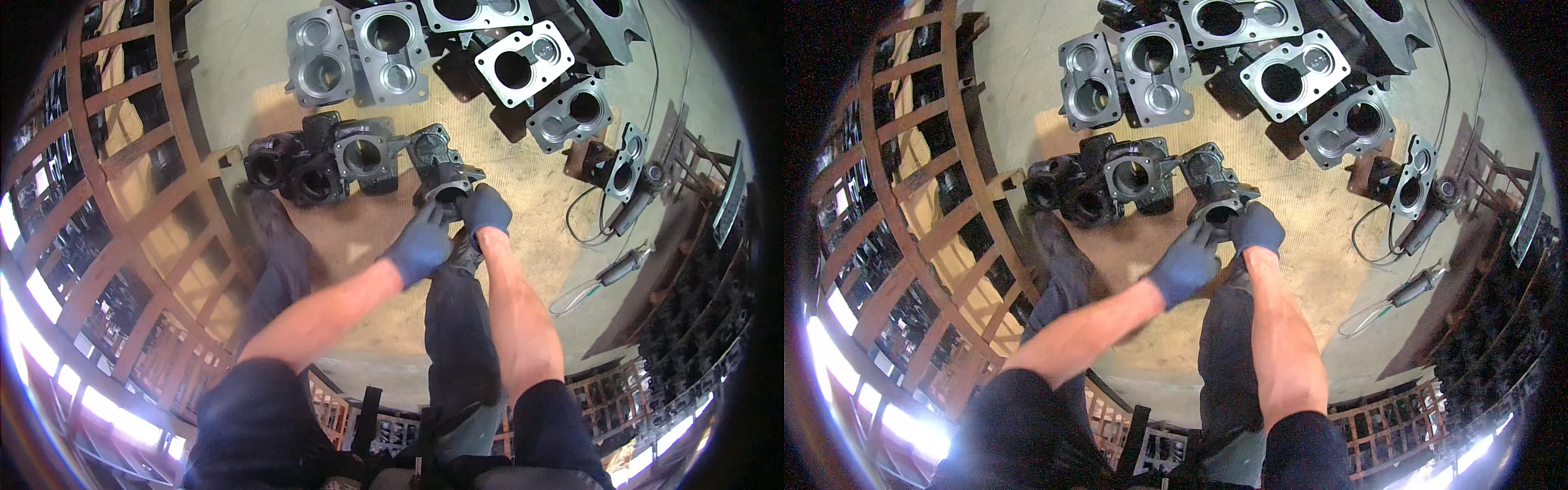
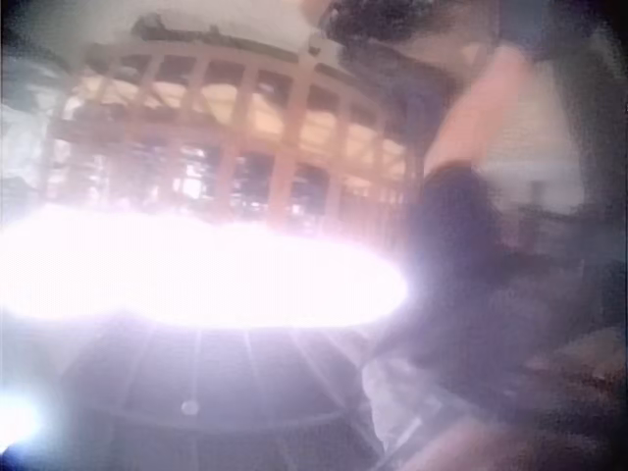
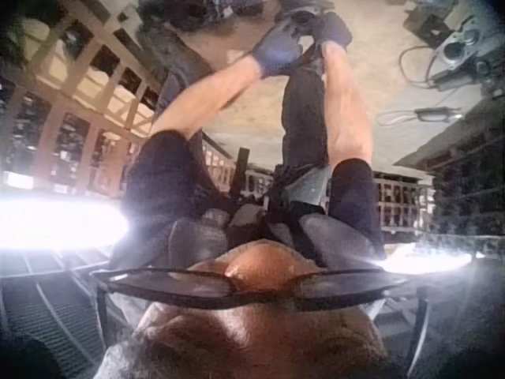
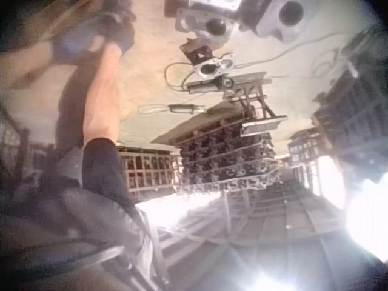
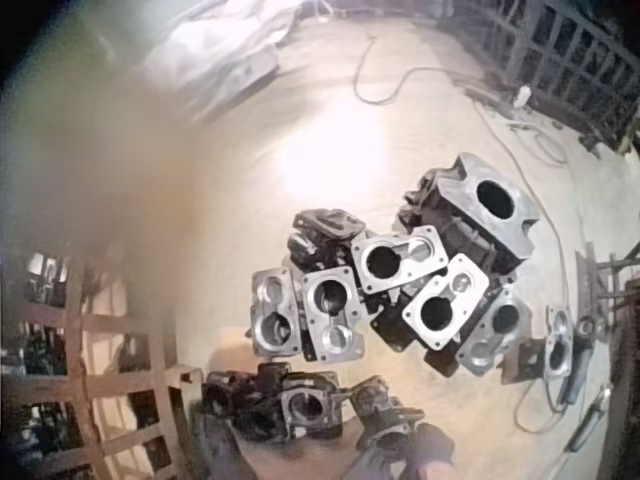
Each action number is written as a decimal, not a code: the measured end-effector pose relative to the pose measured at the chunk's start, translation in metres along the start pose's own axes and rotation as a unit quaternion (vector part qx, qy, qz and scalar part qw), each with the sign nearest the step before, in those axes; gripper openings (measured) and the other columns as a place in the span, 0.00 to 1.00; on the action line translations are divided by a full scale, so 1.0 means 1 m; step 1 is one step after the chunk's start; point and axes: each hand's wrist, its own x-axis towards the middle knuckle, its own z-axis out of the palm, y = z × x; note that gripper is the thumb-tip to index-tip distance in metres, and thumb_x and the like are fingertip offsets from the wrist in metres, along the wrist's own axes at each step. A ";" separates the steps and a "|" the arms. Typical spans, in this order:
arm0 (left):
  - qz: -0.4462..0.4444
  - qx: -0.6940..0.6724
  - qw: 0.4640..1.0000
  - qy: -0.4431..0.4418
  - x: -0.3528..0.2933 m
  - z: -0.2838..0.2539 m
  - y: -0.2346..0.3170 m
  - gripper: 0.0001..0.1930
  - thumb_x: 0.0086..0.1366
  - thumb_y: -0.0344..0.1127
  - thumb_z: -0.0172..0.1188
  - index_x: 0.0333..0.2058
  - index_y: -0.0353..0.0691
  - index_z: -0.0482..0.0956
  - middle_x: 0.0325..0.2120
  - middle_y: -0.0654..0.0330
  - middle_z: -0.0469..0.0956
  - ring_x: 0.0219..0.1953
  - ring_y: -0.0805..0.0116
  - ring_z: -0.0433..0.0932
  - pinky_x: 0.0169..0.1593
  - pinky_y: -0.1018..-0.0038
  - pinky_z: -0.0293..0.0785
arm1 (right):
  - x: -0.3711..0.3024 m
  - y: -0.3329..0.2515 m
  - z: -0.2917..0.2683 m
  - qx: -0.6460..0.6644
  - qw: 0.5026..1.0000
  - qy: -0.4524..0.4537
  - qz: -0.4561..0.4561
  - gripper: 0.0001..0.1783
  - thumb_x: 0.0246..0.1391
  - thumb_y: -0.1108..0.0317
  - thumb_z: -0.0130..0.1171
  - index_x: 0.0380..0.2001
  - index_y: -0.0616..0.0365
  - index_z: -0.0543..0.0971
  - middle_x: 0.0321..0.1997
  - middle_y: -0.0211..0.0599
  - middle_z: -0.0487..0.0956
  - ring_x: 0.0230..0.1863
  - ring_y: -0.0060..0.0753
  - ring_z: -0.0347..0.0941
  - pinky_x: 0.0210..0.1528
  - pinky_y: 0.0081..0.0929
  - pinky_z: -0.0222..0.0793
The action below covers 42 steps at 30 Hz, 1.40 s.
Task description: The person uses a handheld angle grinder to smooth the inner surfaces of several metal engine parts laid out on a wooden board. They repeatedly pick up parts, grind them, and place them back down, working through multiple units in a workshop setting.
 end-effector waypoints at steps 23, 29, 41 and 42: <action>-0.266 -0.186 0.946 -0.001 -0.211 -0.045 0.022 0.09 0.56 0.34 0.55 0.33 0.44 0.83 0.29 0.54 0.81 0.34 0.56 0.79 0.42 0.61 0.73 | 0.005 -0.050 0.021 -0.083 0.990 0.070 -0.094 0.27 0.51 0.44 0.54 0.30 0.60 0.84 0.31 0.56 0.81 0.38 0.56 0.80 0.42 0.45 0.75; -0.316 -0.228 0.921 0.012 -0.206 -0.001 0.029 0.09 0.58 0.32 0.53 0.31 0.41 0.82 0.28 0.50 0.80 0.34 0.54 0.79 0.41 0.57 0.72 | 0.014 -0.046 0.015 0.074 0.994 -0.069 -0.030 0.28 0.54 0.45 0.60 0.38 0.64 0.83 0.29 0.48 0.83 0.27 0.38 0.81 0.25 0.36 0.74; -0.391 -0.269 0.804 0.358 -0.329 -0.244 0.050 0.14 0.59 0.32 0.56 0.44 0.38 0.78 0.46 0.48 0.77 0.48 0.50 0.77 0.54 0.58 0.71 | -0.107 -0.095 -0.038 0.178 0.963 0.084 -0.184 0.21 0.61 0.55 0.57 0.36 0.67 0.79 0.31 0.44 0.79 0.34 0.35 0.75 0.40 0.33 0.69; -0.396 -0.242 0.788 0.404 -0.367 -0.282 0.063 0.13 0.60 0.32 0.57 0.44 0.37 0.78 0.48 0.47 0.76 0.49 0.49 0.77 0.55 0.58 0.71 | -0.165 -0.139 -0.061 0.227 0.944 0.079 -0.228 0.22 0.62 0.56 0.57 0.41 0.70 0.78 0.38 0.46 0.81 0.39 0.32 0.76 0.45 0.31 0.70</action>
